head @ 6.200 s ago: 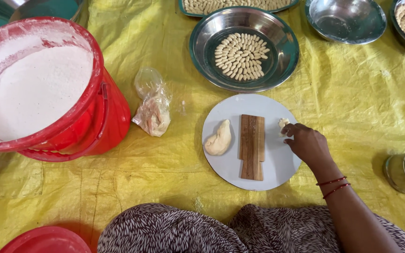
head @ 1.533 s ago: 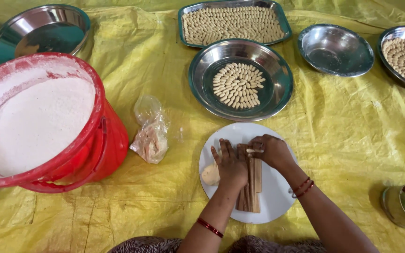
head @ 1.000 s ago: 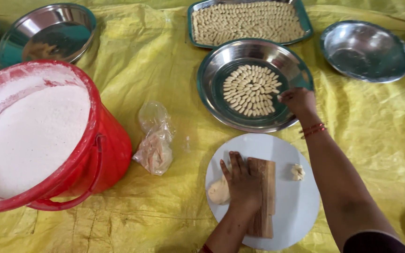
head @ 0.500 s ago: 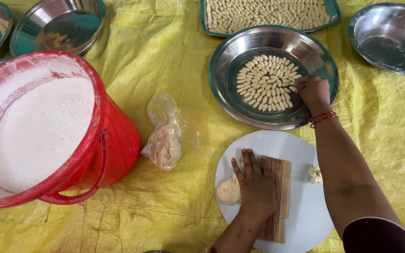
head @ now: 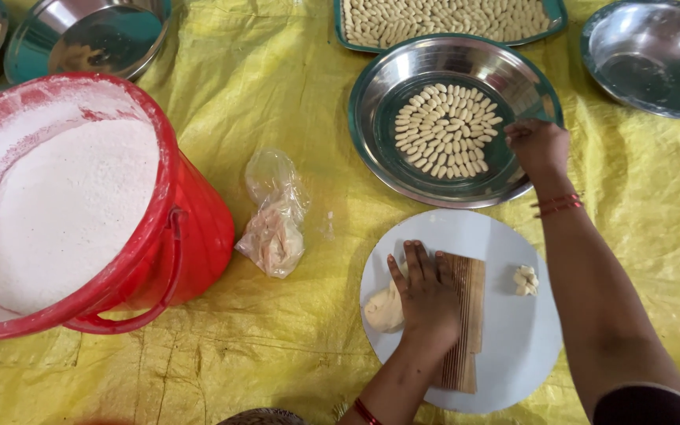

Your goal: The person shapes dough into small oval pieces using a grooved wooden tool. They roll a piece of dough in their hands, press it against the tool to create ridges, and place the finished pieces into a metal bowl.

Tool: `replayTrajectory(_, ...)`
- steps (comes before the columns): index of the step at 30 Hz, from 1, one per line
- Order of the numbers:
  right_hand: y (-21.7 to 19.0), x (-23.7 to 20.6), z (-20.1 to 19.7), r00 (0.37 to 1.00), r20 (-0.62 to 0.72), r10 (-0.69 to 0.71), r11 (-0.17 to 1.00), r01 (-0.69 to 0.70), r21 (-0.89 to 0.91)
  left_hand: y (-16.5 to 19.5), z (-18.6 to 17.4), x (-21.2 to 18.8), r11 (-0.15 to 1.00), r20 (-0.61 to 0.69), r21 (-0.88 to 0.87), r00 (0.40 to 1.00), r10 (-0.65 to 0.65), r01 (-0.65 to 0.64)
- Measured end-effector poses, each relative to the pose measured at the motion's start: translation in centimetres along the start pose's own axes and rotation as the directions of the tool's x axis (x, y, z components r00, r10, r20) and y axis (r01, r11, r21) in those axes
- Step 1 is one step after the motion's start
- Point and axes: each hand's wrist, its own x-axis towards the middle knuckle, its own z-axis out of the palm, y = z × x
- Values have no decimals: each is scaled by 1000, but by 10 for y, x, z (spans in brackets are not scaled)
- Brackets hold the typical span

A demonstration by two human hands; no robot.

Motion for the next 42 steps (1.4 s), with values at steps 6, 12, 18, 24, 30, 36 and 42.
replayTrajectory(6, -4, -92, -78, 946, 282, 161, 986, -146, -74, 0, 5, -6, 1000, -27, -6, 1000, -6, 6)
replayTrajectory(12, -40, -228, -116, 796, 474, 377, 864, -118, -489, 8, -2, -37, 993, -157, 118, 987, 11, 8)
replayTrajectory(18, -88, -272, -120, 912, 148, 382, 892, -322, -316, 19, -31, -72, 981, -182, 193, 983, 36, 0)
replayTrajectory(24, -94, -266, -126, 885, 151, 441, 874, -385, -295, 20, -43, -77, 966, -278, -236, 960, 32, -101)
replayTrajectory(30, -80, -257, -135, 903, 160, 398, 917, -387, -97, 18, -15, -50, 614, -269, -770, 961, -61, -176)
replayTrajectory(36, -65, -245, -139, 691, 385, 612, 714, -692, 108, 13, 18, -11, 215, -252, -946, 968, -9, -244)
replayTrajectory(42, -56, -241, -136, 698, 499, 514, 682, -685, 256, 14, 34, -1, 175, -142, -974, 990, 23, -144)
